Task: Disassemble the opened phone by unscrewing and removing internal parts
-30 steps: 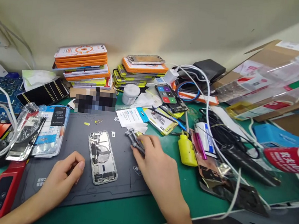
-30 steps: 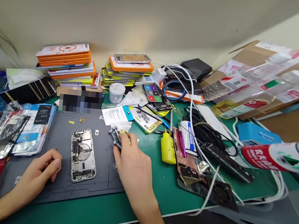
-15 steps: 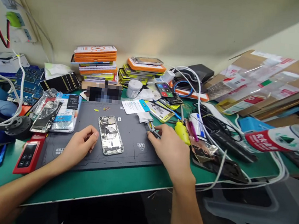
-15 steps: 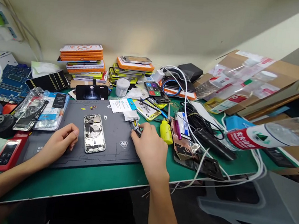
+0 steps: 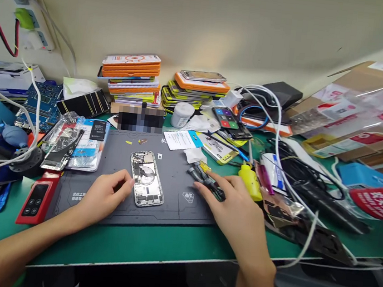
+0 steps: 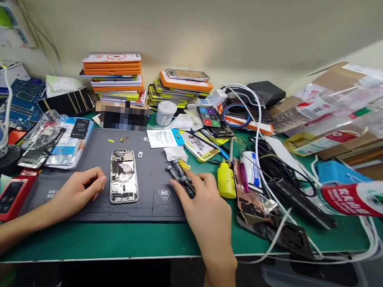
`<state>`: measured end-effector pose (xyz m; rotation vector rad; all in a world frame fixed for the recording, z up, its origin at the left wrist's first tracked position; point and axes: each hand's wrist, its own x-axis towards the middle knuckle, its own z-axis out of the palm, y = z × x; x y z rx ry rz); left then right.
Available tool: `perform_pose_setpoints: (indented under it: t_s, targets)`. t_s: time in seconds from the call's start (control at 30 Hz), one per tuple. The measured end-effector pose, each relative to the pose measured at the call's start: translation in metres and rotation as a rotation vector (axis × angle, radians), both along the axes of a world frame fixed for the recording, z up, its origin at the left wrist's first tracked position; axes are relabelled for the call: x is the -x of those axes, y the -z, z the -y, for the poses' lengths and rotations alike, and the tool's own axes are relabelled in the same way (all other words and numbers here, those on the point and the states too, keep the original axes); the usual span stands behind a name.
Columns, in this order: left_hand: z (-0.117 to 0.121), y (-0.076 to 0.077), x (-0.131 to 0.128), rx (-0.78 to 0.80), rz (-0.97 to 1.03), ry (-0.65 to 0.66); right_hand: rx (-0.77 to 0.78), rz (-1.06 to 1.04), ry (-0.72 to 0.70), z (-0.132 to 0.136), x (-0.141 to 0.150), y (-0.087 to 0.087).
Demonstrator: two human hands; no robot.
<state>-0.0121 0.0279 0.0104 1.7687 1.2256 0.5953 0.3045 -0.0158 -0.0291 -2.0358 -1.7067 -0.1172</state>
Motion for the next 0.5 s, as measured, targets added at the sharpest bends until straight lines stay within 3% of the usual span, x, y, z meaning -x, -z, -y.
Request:
perform_pose_setpoints:
  t_s: [0.23, 0.43, 0.5]
  targets:
    - [-0.003, 0.001, 0.001, 0.012, -0.029, -0.019, -0.257, -0.317, -0.04, 0.007, 0.012, -0.002]
    - [-0.004, 0.002, 0.0, 0.026, 0.007, -0.051, -0.281, -0.576, -0.086, 0.015, 0.011, -0.005]
    - [-0.004, 0.003, 0.0, 0.04, 0.038, -0.065, -0.286, -0.745, -0.164, 0.017, 0.014, -0.009]
